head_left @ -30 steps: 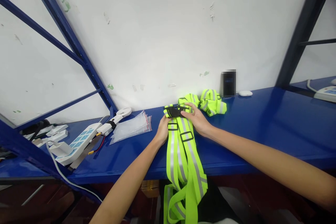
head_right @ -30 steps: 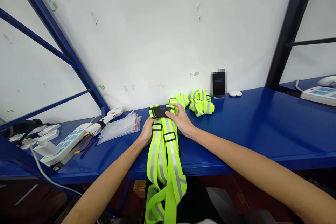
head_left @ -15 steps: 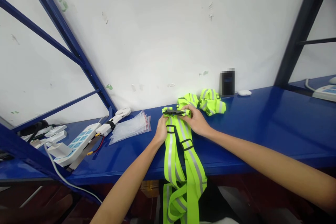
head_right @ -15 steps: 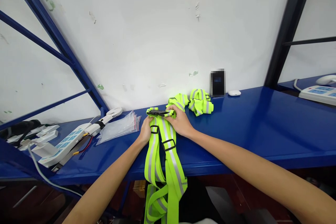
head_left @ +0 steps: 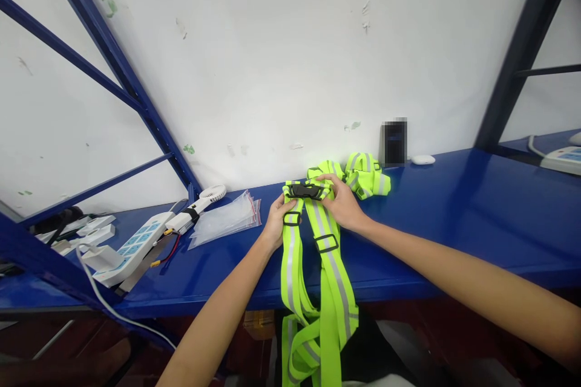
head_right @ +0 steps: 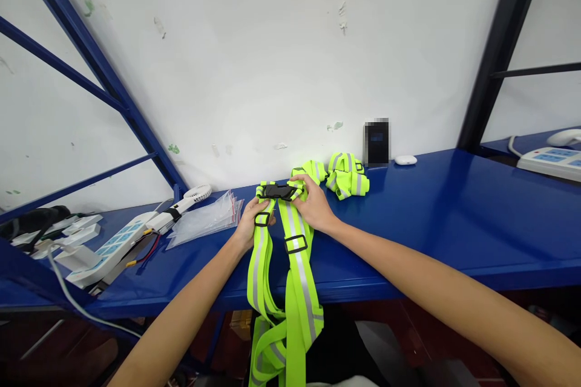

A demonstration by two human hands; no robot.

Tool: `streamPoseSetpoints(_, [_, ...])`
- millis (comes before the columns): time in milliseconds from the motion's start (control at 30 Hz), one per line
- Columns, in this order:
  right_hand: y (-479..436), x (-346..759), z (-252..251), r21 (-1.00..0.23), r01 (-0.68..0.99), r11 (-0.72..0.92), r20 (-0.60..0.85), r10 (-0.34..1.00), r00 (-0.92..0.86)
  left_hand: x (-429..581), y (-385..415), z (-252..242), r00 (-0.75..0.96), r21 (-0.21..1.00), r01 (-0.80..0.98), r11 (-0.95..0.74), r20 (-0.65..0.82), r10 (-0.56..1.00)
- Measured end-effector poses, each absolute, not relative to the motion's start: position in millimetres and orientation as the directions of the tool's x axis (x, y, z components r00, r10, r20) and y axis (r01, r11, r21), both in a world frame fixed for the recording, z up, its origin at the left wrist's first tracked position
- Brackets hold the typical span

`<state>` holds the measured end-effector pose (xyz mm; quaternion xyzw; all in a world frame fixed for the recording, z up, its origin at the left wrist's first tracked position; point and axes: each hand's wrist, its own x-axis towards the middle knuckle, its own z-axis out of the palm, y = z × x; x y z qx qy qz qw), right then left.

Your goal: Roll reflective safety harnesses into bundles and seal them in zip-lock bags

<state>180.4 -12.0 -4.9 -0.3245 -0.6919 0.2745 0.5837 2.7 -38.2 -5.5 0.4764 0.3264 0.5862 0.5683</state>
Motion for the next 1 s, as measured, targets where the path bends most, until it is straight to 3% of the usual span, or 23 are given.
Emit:
streamPoseSetpoints(233, [-22,179,-4,-0.688,0.351,0.635,0.658,0.75,-0.067,8,-39,-10,0.194,0.932,-0.35,-0.094,0.17,0.966])
streamPoseSetpoints(567, [-26,172,-6,-0.639,0.396,0.659,0.694,0.716,-0.072,14,-32,-24,0.164,0.947,-0.28,-0.159,0.21,0.964])
streamPoseSetpoints(800, [-29,175,-6,-0.587,0.289,0.757,0.673,0.654,-0.346,11,-29,-24,0.01,0.95,-0.082,-0.303,0.304,0.952])
streamPoseSetpoints(1000, [-20,183,-3,-0.718,0.151,0.68,0.57,0.698,-0.434,7,-30,-18,-0.067,0.897,0.107,-0.428,0.436,0.897])
